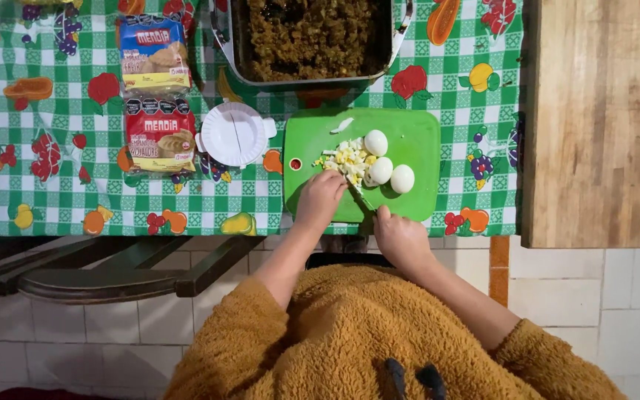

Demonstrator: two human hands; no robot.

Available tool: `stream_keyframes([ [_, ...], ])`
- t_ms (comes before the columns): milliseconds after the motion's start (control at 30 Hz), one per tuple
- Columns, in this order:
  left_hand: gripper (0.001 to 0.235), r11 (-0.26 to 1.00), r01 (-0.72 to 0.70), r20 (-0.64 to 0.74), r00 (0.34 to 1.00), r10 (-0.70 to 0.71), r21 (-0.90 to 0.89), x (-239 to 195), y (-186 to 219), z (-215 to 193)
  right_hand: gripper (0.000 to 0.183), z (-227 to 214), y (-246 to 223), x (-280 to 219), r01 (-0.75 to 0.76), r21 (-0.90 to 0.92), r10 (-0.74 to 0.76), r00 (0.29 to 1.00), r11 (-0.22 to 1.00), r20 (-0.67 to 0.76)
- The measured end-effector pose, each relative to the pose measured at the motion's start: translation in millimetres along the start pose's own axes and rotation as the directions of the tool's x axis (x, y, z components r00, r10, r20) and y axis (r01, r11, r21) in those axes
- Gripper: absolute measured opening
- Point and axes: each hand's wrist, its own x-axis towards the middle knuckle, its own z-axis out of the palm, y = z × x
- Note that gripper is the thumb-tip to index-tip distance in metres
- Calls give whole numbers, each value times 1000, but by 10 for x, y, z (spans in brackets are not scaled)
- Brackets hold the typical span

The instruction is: Chop boiled eggs on a cutting board using a knife.

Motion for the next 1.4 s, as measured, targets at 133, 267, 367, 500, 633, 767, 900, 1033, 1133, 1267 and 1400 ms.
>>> stream_keyframes([
  [133, 15, 997, -74, 18, 997, 74, 0, -18, 74, -61, 25, -146, 58, -1, 7, 57, -2, 997, 998, -79],
  [267, 37, 962, -272, 122, 955, 272, -14, 252, 398, -175, 26, -342, 200, -38, -83, 142, 105, 982, 986, -155],
  [367, 44, 916, -397, 218, 901, 375, 64, 474, 495, -64, 25, -391, 332, -68, -155, 199, 191, 966, 968, -175],
  [500, 32, 872, -465, 351, 851, 392, 154, 624, 275, 292, 25, -341, 457, -106, -231, 228, 272, 948, 946, -168],
  [633, 60, 882, -471, 296, 840, 455, -17, 797, 543, -261, 24, -331, 447, -115, -244, 235, 284, 947, 941, -151],
  [767, 40, 996, -81, 97, 992, 84, -36, 974, 2, -115, 23, -340, 248, 35, -196, 276, 244, 958, 941, -152],
  [900, 33, 996, 22, -43, 999, -19, 82, 1108, -304, 35, 37, -514, -29, 392, -59, 375, 158, 958, 925, -238],
  [1033, 22, 995, 49, -89, 995, -42, 81, 1111, -385, 150, 36, -387, -54, 659, -30, 249, 89, 970, 968, -227],
  [1133, 11, 997, 55, -134, 990, -46, 63, 1111, -346, 109, 40, -268, -71, 694, -40, 81, 52, 986, 996, -158],
  [1267, 10, 997, 73, -134, 989, -70, 24, 1115, -391, 107, 56, -438, -171, 577, -41, 24, 43, 996, 999, -84],
  [1400, 6, 998, 42, -115, 993, -37, 45, 1085, -445, 149, 61, -469, -194, 580, -61, 52, 66, 993, 997, -101],
])
